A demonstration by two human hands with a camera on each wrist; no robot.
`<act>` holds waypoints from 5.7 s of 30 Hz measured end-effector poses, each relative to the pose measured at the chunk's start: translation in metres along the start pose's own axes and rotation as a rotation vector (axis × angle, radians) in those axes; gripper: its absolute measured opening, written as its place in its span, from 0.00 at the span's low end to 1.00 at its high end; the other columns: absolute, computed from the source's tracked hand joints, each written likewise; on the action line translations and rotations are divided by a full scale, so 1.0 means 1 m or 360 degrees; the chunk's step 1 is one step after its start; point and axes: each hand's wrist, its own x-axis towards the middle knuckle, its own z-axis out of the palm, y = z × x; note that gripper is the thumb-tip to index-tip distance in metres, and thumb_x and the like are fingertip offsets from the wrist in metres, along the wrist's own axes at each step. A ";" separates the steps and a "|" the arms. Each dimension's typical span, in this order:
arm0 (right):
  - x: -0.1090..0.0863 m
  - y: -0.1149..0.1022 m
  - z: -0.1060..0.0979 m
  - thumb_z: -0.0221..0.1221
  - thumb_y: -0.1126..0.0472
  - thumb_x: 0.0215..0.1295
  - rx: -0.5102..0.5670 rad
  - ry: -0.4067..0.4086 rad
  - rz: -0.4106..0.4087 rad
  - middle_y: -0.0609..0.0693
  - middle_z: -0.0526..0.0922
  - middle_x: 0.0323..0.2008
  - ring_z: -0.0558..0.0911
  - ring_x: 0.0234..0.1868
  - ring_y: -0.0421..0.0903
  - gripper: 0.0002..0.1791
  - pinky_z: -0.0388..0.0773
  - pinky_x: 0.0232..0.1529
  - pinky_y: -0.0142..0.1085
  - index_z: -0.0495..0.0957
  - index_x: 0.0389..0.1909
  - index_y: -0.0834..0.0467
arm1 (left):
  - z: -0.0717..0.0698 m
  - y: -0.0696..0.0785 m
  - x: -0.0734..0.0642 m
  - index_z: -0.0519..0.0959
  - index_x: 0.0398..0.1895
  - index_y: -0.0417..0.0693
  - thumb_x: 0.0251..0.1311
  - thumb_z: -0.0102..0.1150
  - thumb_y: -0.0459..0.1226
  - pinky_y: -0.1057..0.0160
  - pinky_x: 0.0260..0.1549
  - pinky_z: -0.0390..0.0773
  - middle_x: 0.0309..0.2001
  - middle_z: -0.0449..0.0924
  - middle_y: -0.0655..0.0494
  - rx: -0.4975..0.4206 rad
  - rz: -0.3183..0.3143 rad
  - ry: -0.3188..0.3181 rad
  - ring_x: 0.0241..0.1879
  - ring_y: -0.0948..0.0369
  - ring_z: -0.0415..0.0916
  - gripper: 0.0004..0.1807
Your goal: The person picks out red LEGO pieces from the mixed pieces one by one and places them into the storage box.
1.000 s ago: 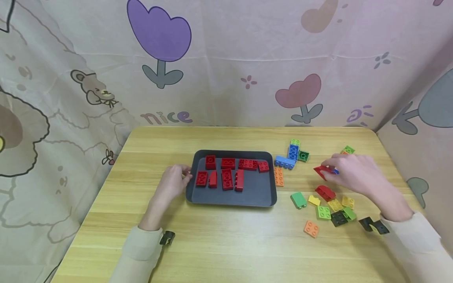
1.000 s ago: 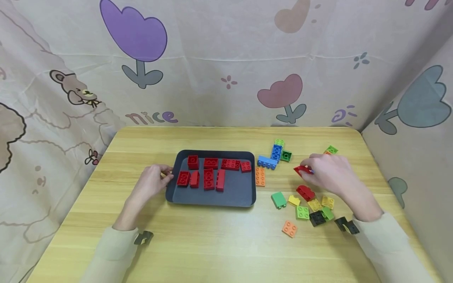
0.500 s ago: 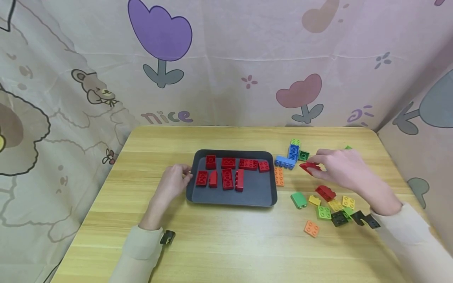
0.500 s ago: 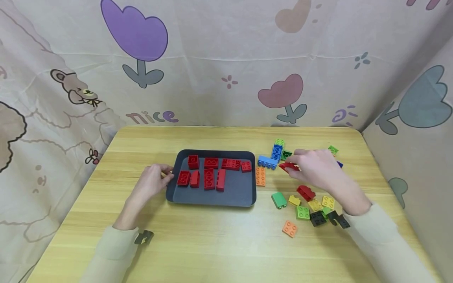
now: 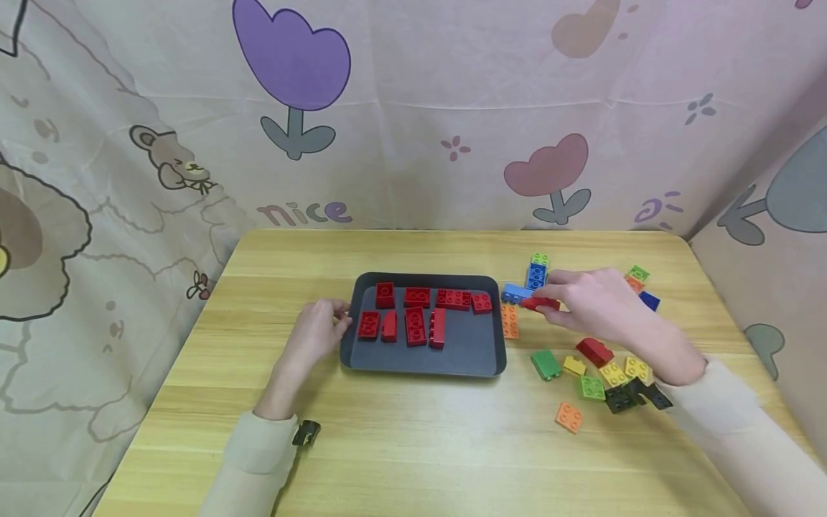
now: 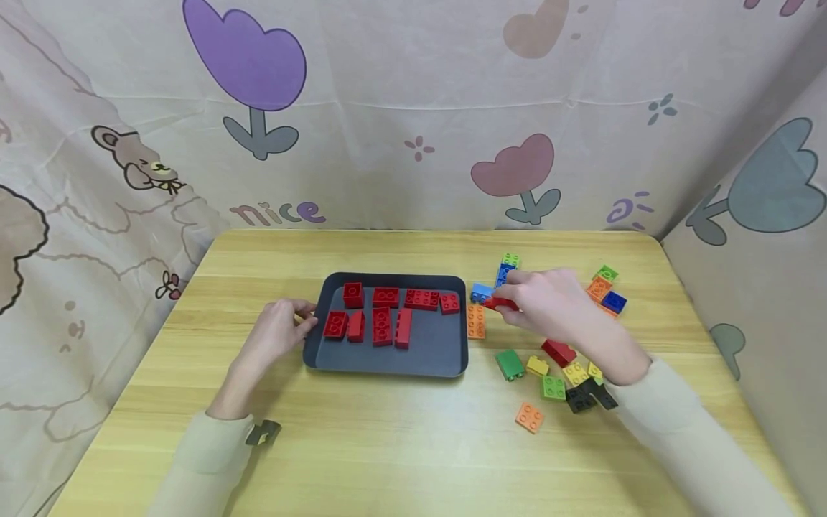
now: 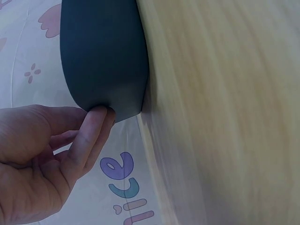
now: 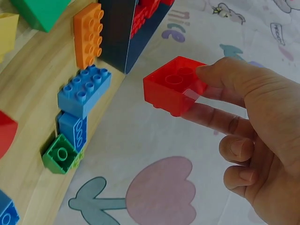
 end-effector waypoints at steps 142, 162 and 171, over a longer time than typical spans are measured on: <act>-0.012 0.014 0.023 0.69 0.28 0.56 0.0104 -0.0155 0.0261 0.55 0.90 0.51 0.61 0.12 0.36 0.40 0.51 0.15 0.31 0.85 0.61 0.51 | -0.001 0.000 0.000 0.82 0.58 0.29 0.70 0.63 0.29 0.53 0.43 0.89 0.48 0.89 0.36 -0.0020 -0.0005 -0.0025 0.46 0.47 0.88 0.17; -0.067 0.026 0.033 0.73 0.31 0.53 0.0036 -0.0208 0.0484 0.62 0.91 0.47 0.65 0.16 0.37 0.39 0.53 0.14 0.32 0.86 0.57 0.55 | -0.001 0.001 -0.001 0.82 0.59 0.29 0.70 0.63 0.28 0.54 0.43 0.89 0.49 0.89 0.35 -0.0039 -0.0025 -0.0036 0.46 0.47 0.88 0.17; -0.086 0.029 0.040 0.74 0.34 0.55 0.0146 -0.0369 0.0629 0.50 0.91 0.32 0.70 0.19 0.38 0.36 0.57 0.14 0.33 0.87 0.55 0.56 | -0.001 0.003 -0.002 0.83 0.58 0.29 0.69 0.63 0.28 0.56 0.39 0.88 0.48 0.89 0.36 -0.0030 -0.0040 -0.0030 0.44 0.49 0.88 0.16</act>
